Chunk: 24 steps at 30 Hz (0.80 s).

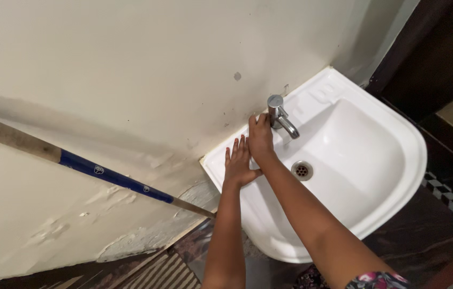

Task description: The person cleans a bathroom sink and faucet by hand using a sponge, wiping the basin, the metal faucet, and the wall area around the sink fixtures.

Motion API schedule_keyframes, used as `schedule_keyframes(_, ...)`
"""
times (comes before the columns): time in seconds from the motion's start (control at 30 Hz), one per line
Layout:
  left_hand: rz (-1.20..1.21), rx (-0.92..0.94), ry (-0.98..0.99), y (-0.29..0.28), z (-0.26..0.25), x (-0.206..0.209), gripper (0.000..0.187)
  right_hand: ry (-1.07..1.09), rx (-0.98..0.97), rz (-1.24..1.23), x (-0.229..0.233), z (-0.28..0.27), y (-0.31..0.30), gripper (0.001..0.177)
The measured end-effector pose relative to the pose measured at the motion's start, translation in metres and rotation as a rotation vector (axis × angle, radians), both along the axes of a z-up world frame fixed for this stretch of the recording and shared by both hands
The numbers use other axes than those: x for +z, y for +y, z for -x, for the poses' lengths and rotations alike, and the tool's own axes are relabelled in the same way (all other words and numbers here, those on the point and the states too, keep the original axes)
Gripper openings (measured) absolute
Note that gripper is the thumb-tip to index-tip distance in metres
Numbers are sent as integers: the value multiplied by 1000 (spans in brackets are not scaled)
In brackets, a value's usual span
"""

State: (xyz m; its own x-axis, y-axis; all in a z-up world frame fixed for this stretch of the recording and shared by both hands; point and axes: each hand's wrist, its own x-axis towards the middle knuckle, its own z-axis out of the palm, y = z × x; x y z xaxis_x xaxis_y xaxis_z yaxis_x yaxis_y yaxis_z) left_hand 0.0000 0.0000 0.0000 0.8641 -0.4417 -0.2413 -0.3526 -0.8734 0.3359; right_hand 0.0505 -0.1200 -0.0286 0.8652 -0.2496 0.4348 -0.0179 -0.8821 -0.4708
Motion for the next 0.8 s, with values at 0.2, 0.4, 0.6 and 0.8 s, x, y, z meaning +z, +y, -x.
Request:
schedule_keyframes(0.2, 48, -4, -36, 1, 0, -3, 131, 20, -78, -78, -1, -12, -7, 35)
schedule_keyframes(0.4, 26, -9, -42, 2, -1, -4, 131, -46, 179, -132, 13, 29, -13, 28)
schedule_keyframes(0.6, 1, -12, -49, 2, -1, -4, 134, -69, 90, 222, 14, 25, -5, 28)
schedule_keyframes(0.8, 22, -36, -56, 3, -3, -8, 133, 302, -91, 309, -3, -20, 4, 27)
